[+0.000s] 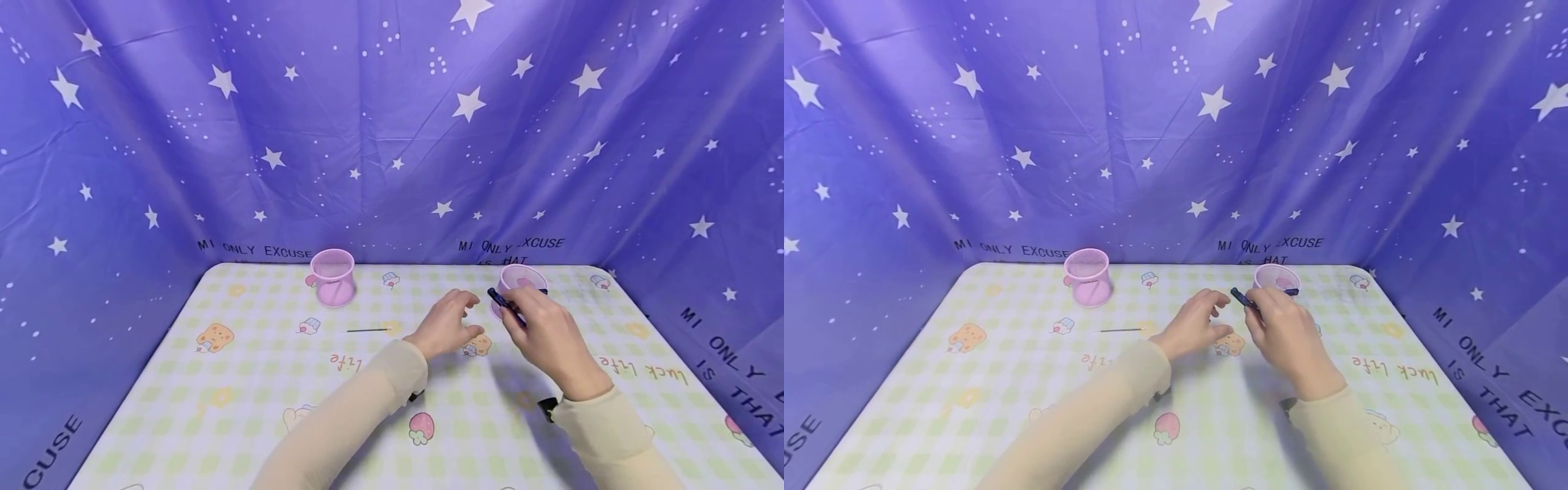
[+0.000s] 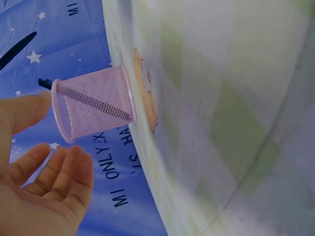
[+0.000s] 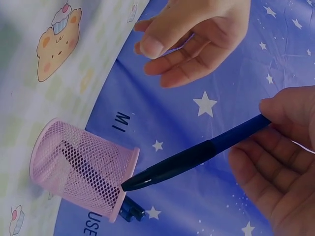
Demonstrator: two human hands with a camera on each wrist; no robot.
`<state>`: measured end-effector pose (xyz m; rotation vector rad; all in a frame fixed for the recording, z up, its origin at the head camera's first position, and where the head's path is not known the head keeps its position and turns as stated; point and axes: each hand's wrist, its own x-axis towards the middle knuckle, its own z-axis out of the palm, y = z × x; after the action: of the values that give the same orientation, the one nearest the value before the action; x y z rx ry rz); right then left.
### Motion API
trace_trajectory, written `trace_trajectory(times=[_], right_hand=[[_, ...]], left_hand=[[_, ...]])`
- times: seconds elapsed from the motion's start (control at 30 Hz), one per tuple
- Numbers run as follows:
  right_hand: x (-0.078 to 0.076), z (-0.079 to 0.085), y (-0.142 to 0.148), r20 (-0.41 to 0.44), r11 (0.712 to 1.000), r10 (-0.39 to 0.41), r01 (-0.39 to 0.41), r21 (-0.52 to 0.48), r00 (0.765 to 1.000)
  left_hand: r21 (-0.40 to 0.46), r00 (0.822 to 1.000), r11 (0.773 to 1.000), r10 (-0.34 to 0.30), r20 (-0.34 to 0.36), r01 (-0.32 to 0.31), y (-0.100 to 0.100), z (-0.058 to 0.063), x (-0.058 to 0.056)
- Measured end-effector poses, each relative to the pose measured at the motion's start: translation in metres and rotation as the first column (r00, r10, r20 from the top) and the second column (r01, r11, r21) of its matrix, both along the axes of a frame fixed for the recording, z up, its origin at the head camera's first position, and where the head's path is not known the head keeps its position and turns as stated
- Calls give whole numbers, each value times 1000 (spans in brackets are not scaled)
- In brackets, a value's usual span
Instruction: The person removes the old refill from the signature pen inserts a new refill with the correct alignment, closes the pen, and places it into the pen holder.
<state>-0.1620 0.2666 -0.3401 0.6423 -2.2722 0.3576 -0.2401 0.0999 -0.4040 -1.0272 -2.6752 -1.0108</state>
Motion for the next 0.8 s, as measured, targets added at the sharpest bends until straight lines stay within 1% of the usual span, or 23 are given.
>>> trace_trajectory(times=[0.1, 0.17, 0.27, 0.37, 0.47, 0.67, 0.8], right_hand=[[-1, 1, 3, -3, 1000, -1, 1, -15, 1000], [-2, 2, 5, -1, 1000, -2, 2, -24, 1000], [-4, 3, 9, 2, 999, -5, 6, -43, 1000], [-5, 4, 12, 5, 998, -12, 13, -64, 1000], [-5, 4, 15, 3, 996, -22, 23, -84, 1000], [-6, 4, 19, -17, 991, -33, 30, -131, 999], [-4, 3, 21, -33, 986, -40, 34, -161, 999]], left_hand=[[8, 1000, 1000, 6, -6, -6, 4, -3, -3], [23, 1000, 1000, 12, 11, -12, 8, -5, -4], [53, 998, 998, 13, 63, -16, 14, -6, -4], [92, 992, 996, 10, 129, -22, 21, -7, -3], [123, 986, 992, 7, 164, -28, 29, -7, -2], [159, 983, 986, 28, 180, -57, 40, -7, -2], [175, 979, 981, 49, 196, -84, 46, -11, -4]])
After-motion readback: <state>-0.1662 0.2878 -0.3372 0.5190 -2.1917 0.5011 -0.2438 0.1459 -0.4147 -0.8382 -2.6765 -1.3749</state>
